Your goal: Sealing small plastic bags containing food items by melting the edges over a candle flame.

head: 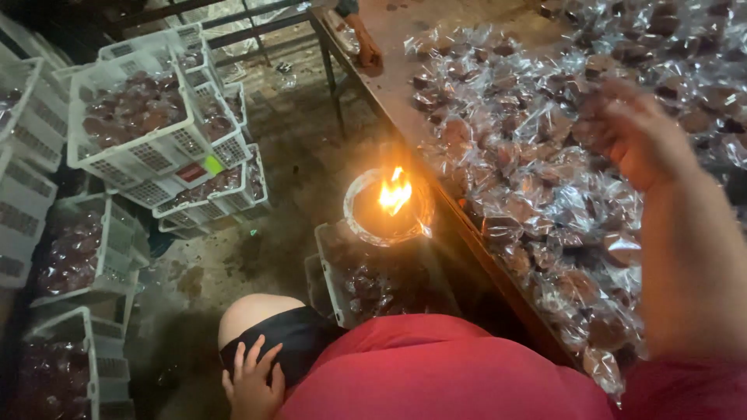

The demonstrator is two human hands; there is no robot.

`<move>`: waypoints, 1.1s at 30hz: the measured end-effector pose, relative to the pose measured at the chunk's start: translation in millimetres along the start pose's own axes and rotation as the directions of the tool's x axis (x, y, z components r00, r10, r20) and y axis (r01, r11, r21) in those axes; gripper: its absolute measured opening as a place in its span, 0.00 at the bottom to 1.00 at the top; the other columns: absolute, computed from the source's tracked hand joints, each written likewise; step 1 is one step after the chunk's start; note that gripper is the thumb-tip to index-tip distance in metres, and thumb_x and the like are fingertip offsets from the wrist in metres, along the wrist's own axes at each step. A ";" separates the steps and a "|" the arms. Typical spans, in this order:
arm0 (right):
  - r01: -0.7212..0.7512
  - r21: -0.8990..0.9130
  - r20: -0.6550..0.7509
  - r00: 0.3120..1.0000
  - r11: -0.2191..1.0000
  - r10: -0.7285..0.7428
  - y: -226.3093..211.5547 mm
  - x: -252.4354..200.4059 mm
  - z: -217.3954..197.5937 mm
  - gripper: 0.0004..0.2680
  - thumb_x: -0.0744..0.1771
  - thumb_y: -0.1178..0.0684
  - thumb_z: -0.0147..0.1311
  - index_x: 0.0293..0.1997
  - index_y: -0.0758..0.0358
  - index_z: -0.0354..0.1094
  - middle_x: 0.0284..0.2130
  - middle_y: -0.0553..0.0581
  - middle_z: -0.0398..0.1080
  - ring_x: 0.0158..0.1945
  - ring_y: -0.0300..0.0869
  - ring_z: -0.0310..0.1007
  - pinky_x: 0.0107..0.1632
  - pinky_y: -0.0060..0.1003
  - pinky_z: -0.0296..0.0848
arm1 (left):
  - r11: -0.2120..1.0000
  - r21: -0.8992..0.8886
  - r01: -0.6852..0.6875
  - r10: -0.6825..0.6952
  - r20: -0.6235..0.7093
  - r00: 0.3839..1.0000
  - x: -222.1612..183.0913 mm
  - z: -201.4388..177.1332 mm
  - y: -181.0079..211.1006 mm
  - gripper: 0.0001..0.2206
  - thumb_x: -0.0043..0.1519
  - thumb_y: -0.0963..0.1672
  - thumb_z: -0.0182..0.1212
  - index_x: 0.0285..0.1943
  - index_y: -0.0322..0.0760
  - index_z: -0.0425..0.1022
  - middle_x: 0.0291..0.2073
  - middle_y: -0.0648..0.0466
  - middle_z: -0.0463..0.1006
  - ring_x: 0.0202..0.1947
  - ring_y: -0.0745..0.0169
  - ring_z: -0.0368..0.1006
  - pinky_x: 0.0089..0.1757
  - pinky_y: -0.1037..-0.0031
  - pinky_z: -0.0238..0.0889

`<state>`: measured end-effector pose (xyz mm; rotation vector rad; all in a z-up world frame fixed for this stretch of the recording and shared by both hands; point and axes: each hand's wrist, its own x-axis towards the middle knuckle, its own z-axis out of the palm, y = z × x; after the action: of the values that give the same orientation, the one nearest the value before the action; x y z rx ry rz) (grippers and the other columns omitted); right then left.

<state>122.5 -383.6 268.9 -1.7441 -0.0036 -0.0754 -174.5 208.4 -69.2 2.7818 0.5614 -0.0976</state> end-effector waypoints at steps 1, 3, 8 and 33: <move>-0.001 -0.001 0.009 1.000 1.000 0.001 -11.4 -15.8 18.3 0.21 0.73 0.52 0.46 0.78 0.64 0.47 0.55 0.53 0.69 0.47 0.35 0.73 0.39 0.20 0.71 | 1.000 -0.001 0.009 -0.009 0.000 1.000 -1.8 -4.4 2.8 0.20 0.58 0.53 0.50 0.60 0.76 0.75 0.72 0.72 0.63 0.79 0.56 0.46 0.65 0.33 0.41; -0.313 -0.358 -0.057 0.948 0.880 0.314 -32.4 -49.3 54.3 0.14 0.72 0.49 0.43 0.65 0.58 0.65 0.53 0.60 0.73 0.59 0.53 0.70 0.73 0.60 0.51 | 0.999 -0.034 -0.002 0.002 0.011 1.000 -4.9 -12.8 7.2 0.20 0.59 0.52 0.50 0.60 0.72 0.75 0.73 0.71 0.62 0.79 0.56 0.44 0.65 0.33 0.39; -0.362 -0.782 -0.117 0.885 0.508 0.451 71.7 -49.7 65.5 0.23 0.69 0.39 0.47 0.75 0.41 0.50 0.70 0.62 0.52 0.71 0.60 0.49 0.69 0.63 0.53 | 1.000 0.005 0.008 -0.008 0.025 1.000 -3.1 -18.1 13.1 0.20 0.59 0.52 0.51 0.61 0.72 0.74 0.74 0.72 0.59 0.80 0.56 0.42 0.66 0.34 0.36; 0.216 -0.862 -0.104 0.810 0.459 -0.577 271.9 -36.3 33.4 0.16 0.70 0.40 0.67 0.46 0.66 0.78 0.43 0.62 0.72 0.46 0.59 0.75 0.52 0.47 0.75 | 0.347 -0.780 0.521 0.682 0.591 0.430 62.8 -34.9 295.8 0.20 0.68 0.51 0.56 0.68 0.47 0.68 0.59 0.53 0.77 0.53 0.57 0.77 0.52 0.64 0.71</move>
<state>100.1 -396.7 -6.3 -2.6295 -0.1223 -0.9379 -1.4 -17.6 38.4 1.1280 -0.0007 -0.9049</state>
